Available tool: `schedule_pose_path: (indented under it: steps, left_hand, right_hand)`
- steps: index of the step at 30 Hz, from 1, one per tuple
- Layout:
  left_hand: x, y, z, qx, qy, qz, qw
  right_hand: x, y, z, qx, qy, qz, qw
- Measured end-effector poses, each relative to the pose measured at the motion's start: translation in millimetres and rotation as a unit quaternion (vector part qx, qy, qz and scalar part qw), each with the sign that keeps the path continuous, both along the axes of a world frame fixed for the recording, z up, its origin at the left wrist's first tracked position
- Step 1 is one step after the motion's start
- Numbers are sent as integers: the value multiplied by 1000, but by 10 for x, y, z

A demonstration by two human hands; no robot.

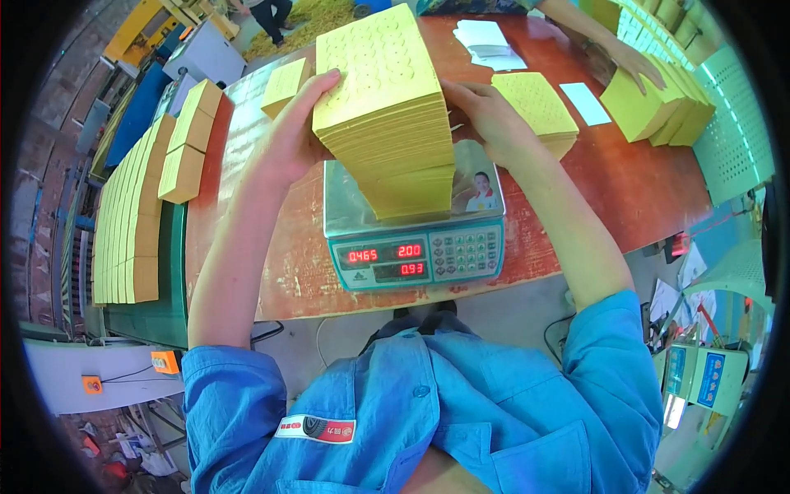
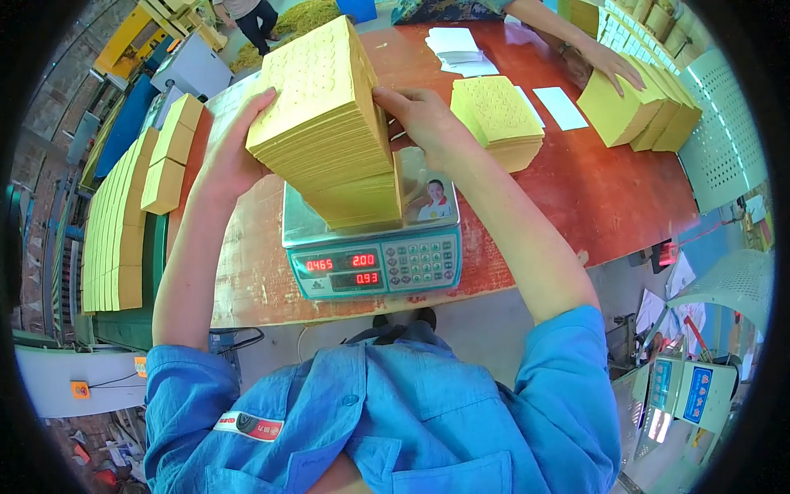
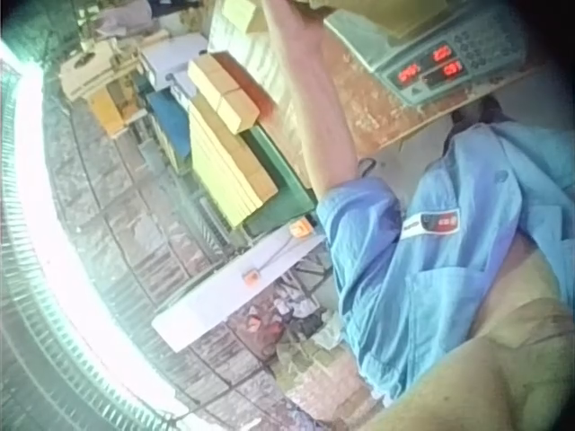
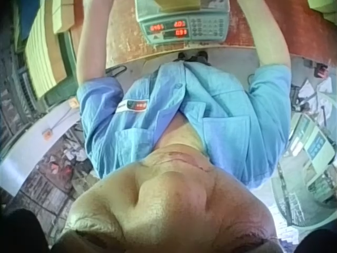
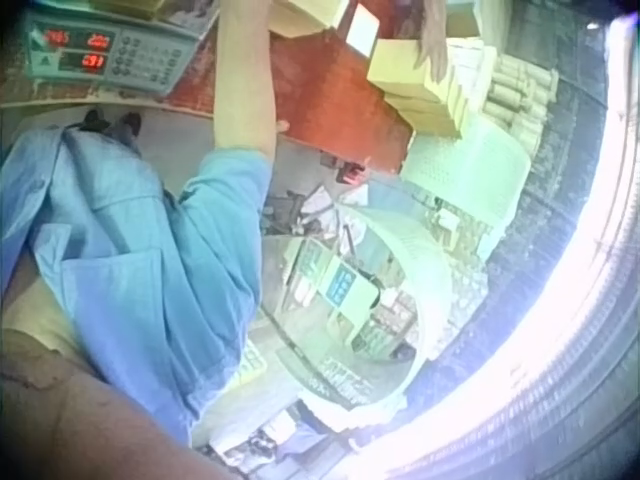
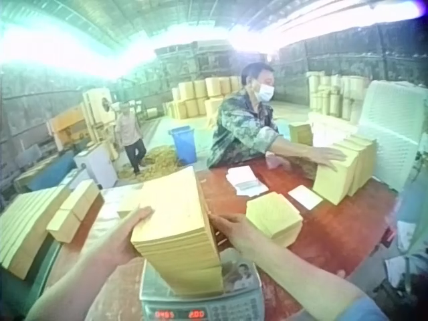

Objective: The recorder weighs stacks of yellow paper on a scale and organizes them on a table.

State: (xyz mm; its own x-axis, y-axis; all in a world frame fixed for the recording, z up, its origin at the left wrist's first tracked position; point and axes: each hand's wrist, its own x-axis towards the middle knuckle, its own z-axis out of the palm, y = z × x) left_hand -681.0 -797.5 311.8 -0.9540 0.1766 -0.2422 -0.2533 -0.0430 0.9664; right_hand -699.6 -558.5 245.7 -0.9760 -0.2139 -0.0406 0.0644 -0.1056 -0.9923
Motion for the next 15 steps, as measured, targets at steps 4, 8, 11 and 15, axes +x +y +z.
schedule_pose_path:
  steps: [4, 8, 11, 15]
  left_hand:
    - [-40, -126, -59, -3, -5, -55, 998]
    - [-20, -54, -69, -61, 47, -19, 997]
    - [-110, -167, -206, -88, 78, -29, 993]
    - [-370, -316, -830, 15, 115, 9, 993]
  right_hand:
    - [61, -14, 21, 45, -9, -11, 999]
    - [91, -8, -26, 60, 9, -45, 997]
    - [120, -19, -124, 89, 38, -73, 993]
    - [-98, 92, -671, -103, 36, -141, 984]
